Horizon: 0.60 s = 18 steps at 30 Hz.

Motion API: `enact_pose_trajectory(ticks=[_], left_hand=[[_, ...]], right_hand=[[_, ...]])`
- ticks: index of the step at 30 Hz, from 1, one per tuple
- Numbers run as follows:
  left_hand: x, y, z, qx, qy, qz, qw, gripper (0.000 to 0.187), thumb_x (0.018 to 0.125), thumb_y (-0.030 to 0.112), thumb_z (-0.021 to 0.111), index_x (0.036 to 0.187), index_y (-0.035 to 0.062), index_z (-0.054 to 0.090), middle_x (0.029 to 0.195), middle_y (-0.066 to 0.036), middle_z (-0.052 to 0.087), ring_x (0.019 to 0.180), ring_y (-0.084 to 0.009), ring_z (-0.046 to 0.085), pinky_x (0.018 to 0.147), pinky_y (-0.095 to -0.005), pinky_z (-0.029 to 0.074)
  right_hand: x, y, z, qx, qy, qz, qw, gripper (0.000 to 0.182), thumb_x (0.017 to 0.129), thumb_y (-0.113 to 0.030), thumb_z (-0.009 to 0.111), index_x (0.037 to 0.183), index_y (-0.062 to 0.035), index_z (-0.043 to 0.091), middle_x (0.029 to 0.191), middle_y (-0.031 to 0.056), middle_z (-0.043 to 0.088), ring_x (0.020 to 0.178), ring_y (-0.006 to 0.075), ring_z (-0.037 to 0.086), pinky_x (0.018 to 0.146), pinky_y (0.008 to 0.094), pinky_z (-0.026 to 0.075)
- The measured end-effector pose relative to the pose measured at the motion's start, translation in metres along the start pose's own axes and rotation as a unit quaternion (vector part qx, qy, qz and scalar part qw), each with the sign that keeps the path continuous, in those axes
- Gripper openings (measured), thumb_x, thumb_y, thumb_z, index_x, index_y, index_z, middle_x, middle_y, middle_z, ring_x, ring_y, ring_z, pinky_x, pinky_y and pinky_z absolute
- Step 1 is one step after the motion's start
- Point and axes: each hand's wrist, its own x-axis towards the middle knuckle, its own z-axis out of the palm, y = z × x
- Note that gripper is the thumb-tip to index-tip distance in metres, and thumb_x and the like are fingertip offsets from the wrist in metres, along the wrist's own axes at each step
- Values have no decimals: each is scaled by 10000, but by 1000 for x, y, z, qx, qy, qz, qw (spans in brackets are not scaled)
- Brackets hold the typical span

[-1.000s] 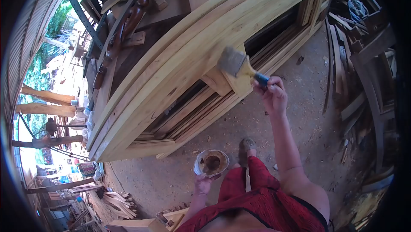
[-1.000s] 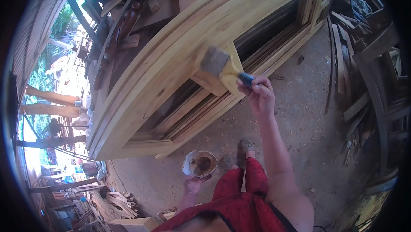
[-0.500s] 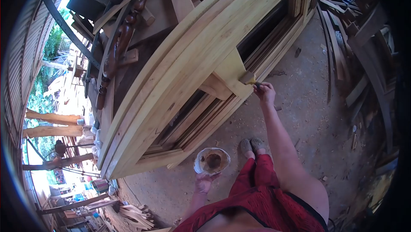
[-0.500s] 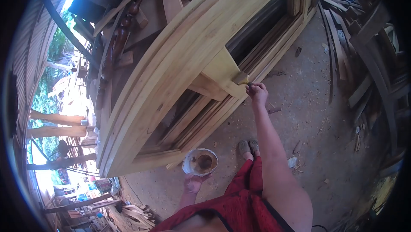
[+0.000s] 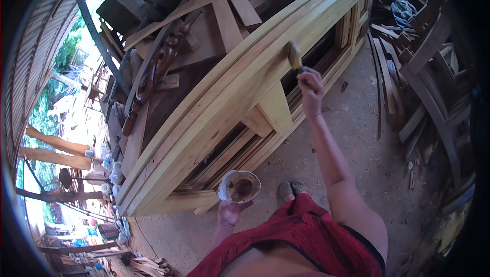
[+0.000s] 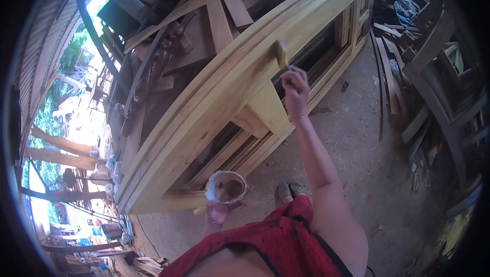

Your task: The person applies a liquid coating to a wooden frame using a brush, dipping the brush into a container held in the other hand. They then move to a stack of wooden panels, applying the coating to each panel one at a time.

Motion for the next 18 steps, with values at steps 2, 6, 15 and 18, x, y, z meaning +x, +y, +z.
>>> enact_pose_trajectory(ticks=[2,6,15,18], left_hand=[[-10,3,-22,0,14,7,1000,805,687,277,666,1373,104,282,1315,-155,443,1168,-370,484,924,-577,440],[-36,19,-20,16,43,29,999,766,725,303,641,1377,120,282,1323,-155,438,1163,-356,493,897,-564,466],[-69,11,-31,61,107,51,991,597,884,408,462,1347,56,331,1307,-124,479,1131,-353,522,862,-528,491],[-75,5,-48,5,42,113,993,626,840,355,506,1355,47,326,1315,-160,470,1123,-386,521,882,-554,468]], right_hand=[[-41,-6,22,-86,-39,-80,992,147,767,68,573,858,-40,617,1104,106,519,1016,228,541,833,295,453],[-160,-26,52,-67,-223,-119,965,154,729,54,641,835,-56,619,1164,177,537,1070,324,539,879,403,460],[-174,-54,78,57,-485,67,870,123,725,57,614,796,-42,627,1179,137,534,1019,254,562,841,328,473],[-108,-79,45,-20,-416,27,909,129,701,93,617,761,-21,618,1128,107,556,1020,216,549,838,290,463]])
